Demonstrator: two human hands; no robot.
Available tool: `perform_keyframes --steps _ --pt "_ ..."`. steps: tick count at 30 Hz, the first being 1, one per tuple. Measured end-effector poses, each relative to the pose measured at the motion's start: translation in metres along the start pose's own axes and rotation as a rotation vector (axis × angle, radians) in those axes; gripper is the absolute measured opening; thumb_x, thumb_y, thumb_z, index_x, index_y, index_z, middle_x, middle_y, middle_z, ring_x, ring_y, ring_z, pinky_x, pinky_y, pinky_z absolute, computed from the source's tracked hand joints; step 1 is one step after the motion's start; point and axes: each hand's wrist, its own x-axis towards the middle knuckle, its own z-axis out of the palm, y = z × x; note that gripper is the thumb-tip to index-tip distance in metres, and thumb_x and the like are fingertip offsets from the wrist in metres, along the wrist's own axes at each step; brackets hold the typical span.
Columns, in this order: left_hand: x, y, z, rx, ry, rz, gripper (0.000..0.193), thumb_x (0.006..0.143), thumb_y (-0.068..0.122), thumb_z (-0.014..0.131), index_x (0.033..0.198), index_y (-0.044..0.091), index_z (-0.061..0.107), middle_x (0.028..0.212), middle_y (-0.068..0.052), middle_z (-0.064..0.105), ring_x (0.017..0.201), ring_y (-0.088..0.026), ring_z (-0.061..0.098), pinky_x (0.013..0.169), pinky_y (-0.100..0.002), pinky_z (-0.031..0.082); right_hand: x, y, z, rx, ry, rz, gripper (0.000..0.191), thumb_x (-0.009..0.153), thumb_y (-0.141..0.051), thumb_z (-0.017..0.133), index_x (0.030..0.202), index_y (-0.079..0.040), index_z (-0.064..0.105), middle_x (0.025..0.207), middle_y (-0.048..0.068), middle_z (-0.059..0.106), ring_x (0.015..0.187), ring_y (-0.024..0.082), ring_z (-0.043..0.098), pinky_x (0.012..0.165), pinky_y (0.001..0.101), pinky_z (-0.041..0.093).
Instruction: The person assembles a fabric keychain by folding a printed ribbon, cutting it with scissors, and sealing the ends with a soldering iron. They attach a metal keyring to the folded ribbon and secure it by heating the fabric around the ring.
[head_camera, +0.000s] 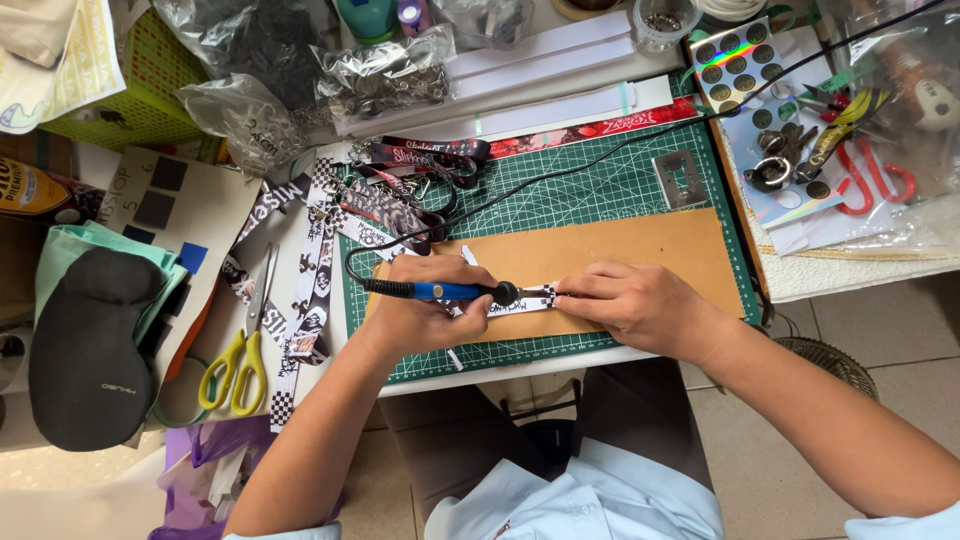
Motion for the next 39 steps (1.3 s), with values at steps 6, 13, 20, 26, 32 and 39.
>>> perform_keyframes --steps 6,13,20,26,32,39 --pt "0.005 0.006 -0.002 0.051 -0.05 0.0 0.015 0.079 0.008 0.077 0.093 0.005 0.076 0.069 -0.004 0.07 0.054 -0.012 0.063 0.051 -0.026 0.051 0.0 -0.001 0.0 -0.005 0.005 0.008 0.042 0.072 -0.001 0.07 0.113 -0.012 0.072 0.116 -0.004 0.071 0.099 0.017 0.068 0.071 0.0309 0.057" --pt "0.029 0.024 -0.001 -0.001 -0.16 0.015 0.014 0.081 0.011 0.078 0.091 0.004 0.072 0.076 -0.006 0.071 0.057 -0.014 0.067 0.053 -0.028 0.055 0.002 -0.002 -0.002 0.015 0.001 0.006 0.038 0.075 -0.005 0.072 0.112 -0.012 0.073 0.113 -0.004 0.071 0.097 0.018 0.068 0.07 0.0314 0.057" --pt "0.053 0.045 0.001 0.147 -0.277 0.097 0.013 0.084 0.017 0.075 0.083 0.005 0.07 0.073 -0.009 0.069 0.061 -0.028 0.067 0.057 -0.038 0.054 0.003 -0.001 -0.002 0.025 0.01 -0.005 0.04 0.074 -0.004 0.072 0.113 -0.012 0.073 0.112 -0.004 0.07 0.098 0.018 0.068 0.072 0.0318 0.058" --pt "0.064 0.051 0.009 0.314 -0.351 0.068 0.021 0.089 0.024 0.071 0.081 0.005 0.067 0.068 -0.014 0.065 0.064 -0.037 0.064 0.06 -0.045 0.052 0.001 0.0 -0.001 0.021 -0.02 0.005 0.034 0.072 -0.006 0.073 0.105 -0.011 0.072 0.111 -0.003 0.069 0.1 0.02 0.067 0.073 0.0332 0.058" --pt "0.066 0.06 0.007 0.322 -0.381 0.078 0.019 0.089 0.024 0.069 0.083 0.006 0.068 0.075 -0.013 0.068 0.07 -0.037 0.067 0.062 -0.046 0.054 0.001 0.0 -0.002 0.023 0.001 -0.009 0.031 0.073 -0.006 0.073 0.103 -0.01 0.071 0.111 -0.003 0.068 0.101 0.019 0.067 0.073 0.033 0.058" --pt "0.065 0.07 0.004 0.355 -0.447 -0.023 0.018 0.089 0.024 0.067 0.083 0.008 0.07 0.08 -0.011 0.071 0.069 -0.037 0.067 0.06 -0.047 0.054 0.002 -0.002 -0.004 0.045 -0.012 0.016 0.035 0.071 -0.003 0.072 0.105 -0.011 0.072 0.11 -0.003 0.069 0.101 0.02 0.067 0.071 0.0328 0.057"
